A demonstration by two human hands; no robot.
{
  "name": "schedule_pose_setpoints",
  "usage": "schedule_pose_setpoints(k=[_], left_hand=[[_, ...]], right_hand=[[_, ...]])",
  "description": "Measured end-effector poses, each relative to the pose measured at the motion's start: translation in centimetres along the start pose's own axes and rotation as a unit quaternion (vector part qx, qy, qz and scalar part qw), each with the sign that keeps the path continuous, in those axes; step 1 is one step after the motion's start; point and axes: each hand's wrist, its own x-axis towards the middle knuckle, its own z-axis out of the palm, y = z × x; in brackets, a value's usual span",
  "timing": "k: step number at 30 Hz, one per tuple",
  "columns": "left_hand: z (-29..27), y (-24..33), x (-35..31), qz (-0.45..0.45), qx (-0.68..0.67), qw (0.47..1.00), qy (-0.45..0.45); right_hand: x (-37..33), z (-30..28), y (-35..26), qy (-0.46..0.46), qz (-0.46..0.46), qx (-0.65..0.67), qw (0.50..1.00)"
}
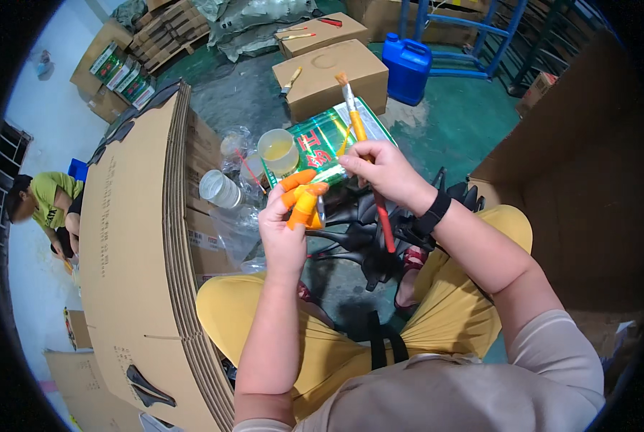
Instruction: Apply adhesive to bicycle saddle components using a brush and assemble parts.
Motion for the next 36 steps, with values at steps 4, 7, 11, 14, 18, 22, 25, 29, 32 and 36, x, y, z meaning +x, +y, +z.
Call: schedule_pose_setpoints(k=[4, 7, 11, 14, 18, 22, 25, 29, 32, 36], left_hand=[[-0.5, -1.0, 0.3, -0.04, -0.084, 0.995, 0.046], [0.1, -0.7, 0.5, -0.027, -0.096, 0.994, 0.045], [1.3, -0.6, 0.5, 0.02, -0.063, 0.998, 0.016], [1.6, -0.8, 0.4, 0.032, -0.07, 0.997, -0.007], [1.5, -0.9, 0.1, 0.046, -0.032, 0.998, -0.032], [1.4, -0.5, -0.1, 0.03, -0.017, 0.997, -0.067], [1.3, -0.6, -0.2, 0.037, 0.029, 0.994, -0.094], [1.1, -1.0, -0.6, 0.005, 0.068, 0.994, -0.089], [1.5, -0.3, -0.6, -0.021, 0.102, 0.99, -0.093], [1.3, -0.3, -0.6, 0.004, 0.144, 0.985, -0.092]], right_hand=[[-1.3, 0.6, 0.8, -0.059, 0.066, 0.036, 0.995], [-2.2, 1.6, 0.5, -0.107, 0.155, 0.106, 0.976], [-2.2, 2.2, 1.2, -0.163, 0.202, 0.211, 0.942], [-2.1, 2.6, 0.7, -0.173, 0.203, 0.242, 0.933], [-2.0, 3.1, 2.3, -0.164, 0.176, 0.245, 0.939], [-1.5, 1.4, 0.9, -0.15, 0.146, 0.215, 0.954], [-0.7, 0.5, 0.6, -0.125, 0.087, 0.158, 0.976], [-0.4, -0.7, -1.8, -0.084, 0.028, 0.093, 0.992], [-0.2, -1.6, -2.9, -0.063, 0.0, 0.058, 0.996], [-0.5, -1.8, -4.3, -0.025, -0.093, -0.05, 0.994]])
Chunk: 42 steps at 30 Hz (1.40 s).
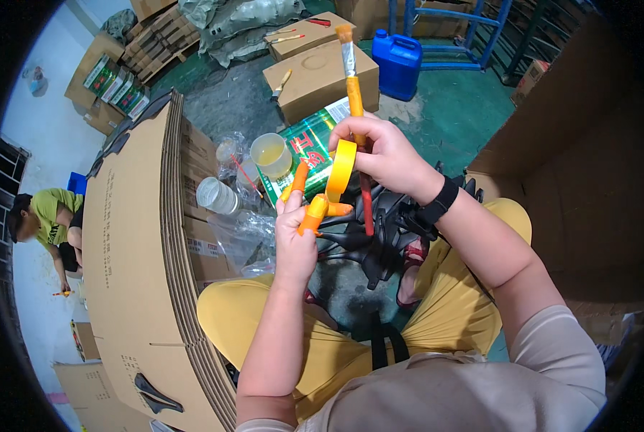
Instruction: Apply adhesive to bicycle saddle components using a brush and assemble parts.
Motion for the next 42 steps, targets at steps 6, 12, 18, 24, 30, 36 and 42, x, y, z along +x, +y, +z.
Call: schedule_pose_setpoints(k=[6, 12, 18, 24, 30, 36, 42], left_hand=[[0.0, -1.8, -0.1, -0.085, -0.096, 0.99, 0.065], [-0.9, -2.3, -0.2, -0.035, -0.015, 0.995, 0.093], [-1.2, -1.4, -0.2, -0.073, -0.018, 0.987, 0.145], [-0.6, -1.6, 0.2, -0.099, -0.094, 0.974, 0.181], [-0.7, -2.5, 0.5, -0.115, -0.126, 0.966, 0.195], [-0.3, -3.7, 1.0, -0.149, -0.248, 0.933, 0.213], [-1.0, -2.7, 0.9, -0.128, -0.277, 0.926, 0.222]], right_hand=[[-0.5, 0.3, -0.8, 0.052, -0.167, -0.106, 0.979], [-2.0, 1.0, -2.3, 0.045, -0.228, -0.151, 0.961], [-2.9, 1.9, -1.9, 0.031, -0.286, -0.173, 0.942], [-2.6, 2.1, -2.0, 0.04, -0.241, -0.145, 0.959], [-3.2, 3.7, -1.1, -0.001, -0.214, -0.087, 0.973], [-4.1, 5.5, 0.2, -0.015, -0.177, -0.051, 0.983], [-4.2, 6.1, 0.8, -0.027, -0.185, -0.046, 0.981]])
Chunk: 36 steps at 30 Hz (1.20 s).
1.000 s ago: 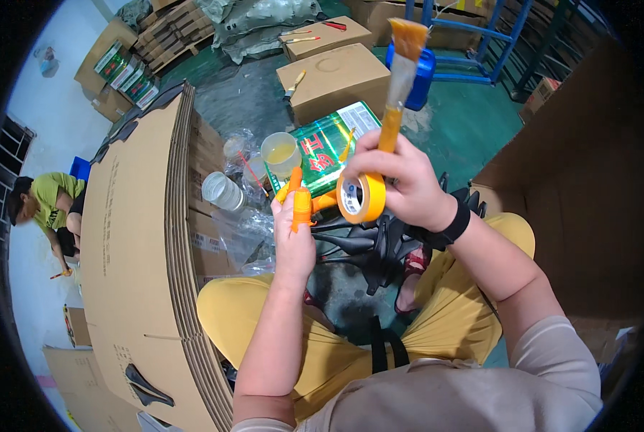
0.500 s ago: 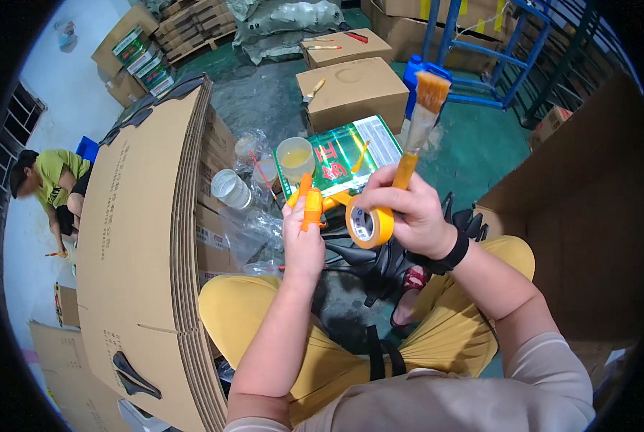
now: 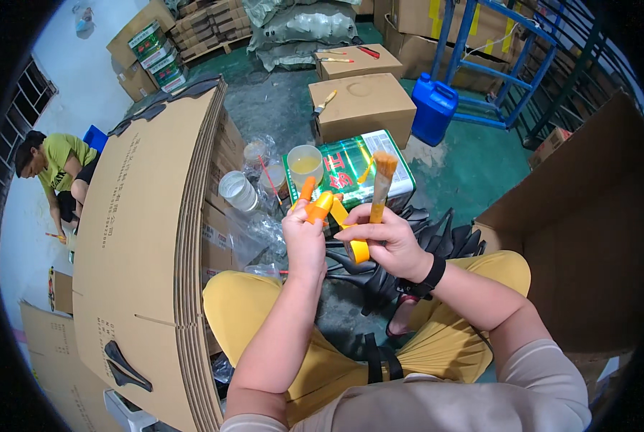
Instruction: Apply adhesive to bicycle saddle components using a brush and assemble parts.
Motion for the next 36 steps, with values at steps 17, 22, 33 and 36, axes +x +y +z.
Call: schedule_pose_setpoints(k=[17, 22, 33, 36], left_hand=[[0.3, 3.2, -0.4, 0.279, 0.288, 0.906, -0.137], [1.0, 3.5, -1.0, 0.307, 0.322, 0.877, -0.182], [0.5, 4.4, -1.8, 0.399, 0.46, 0.755, -0.245], [0.4, 4.4, -1.8, 0.41, 0.479, 0.743, -0.223]], right_hand=[[0.3, 0.9, 2.7, 0.066, 0.453, 0.437, 0.774], [0.6, 0.5, 3.0, 0.097, 0.461, 0.515, 0.716], [1.2, -2.0, 3.9, 0.089, 0.431, 0.559, 0.703], [1.7, -3.1, 3.5, 0.129, 0.393, 0.536, 0.736]])
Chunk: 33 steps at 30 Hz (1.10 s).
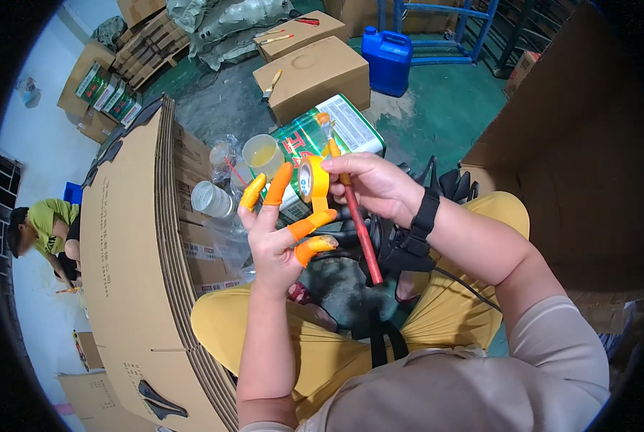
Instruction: Apply adhesive to bicycle saddle components using a brush and assemble parts.
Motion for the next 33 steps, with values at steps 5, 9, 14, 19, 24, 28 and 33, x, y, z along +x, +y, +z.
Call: schedule_pose_setpoints(k=[5, 9, 14, 19, 24, 28, 33], left_hand=[[-0.1, 0.1, -0.2, 0.0, 0.022, 1.0, 0.018], [-0.4, -0.1, -0.2, -0.01, 0.039, 0.999, 0.015], [-0.8, -0.5, -0.3, -0.031, 0.058, 0.998, 0.021], [-0.9, -0.4, -0.2, -0.053, 0.048, 0.997, 0.031], [-1.0, 0.3, -0.5, 0.041, 0.005, 0.999, -0.006], [-0.6, 0.4, -0.6, 0.058, 0.005, 0.998, -0.036], [-0.3, 0.2, -0.4, 0.042, 0.033, 0.997, -0.053]], right_hand=[[-0.7, 0.4, -1.9, 0.005, -0.034, -0.008, 0.999], [-1.7, 1.7, -3.2, 0.003, -0.076, -0.034, 0.997], [-2.9, 2.7, -3.6, -0.02, -0.12, -0.091, 0.988], [-4.1, 4.0, -3.3, -0.016, -0.143, -0.143, 0.979], [-3.1, 3.4, -3.4, -0.007, -0.14, -0.123, 0.982], [-2.1, 2.3, -3.0, 0.001, -0.106, -0.099, 0.989], [-3.2, 3.3, -4.0, -0.006, -0.124, -0.107, 0.986]])
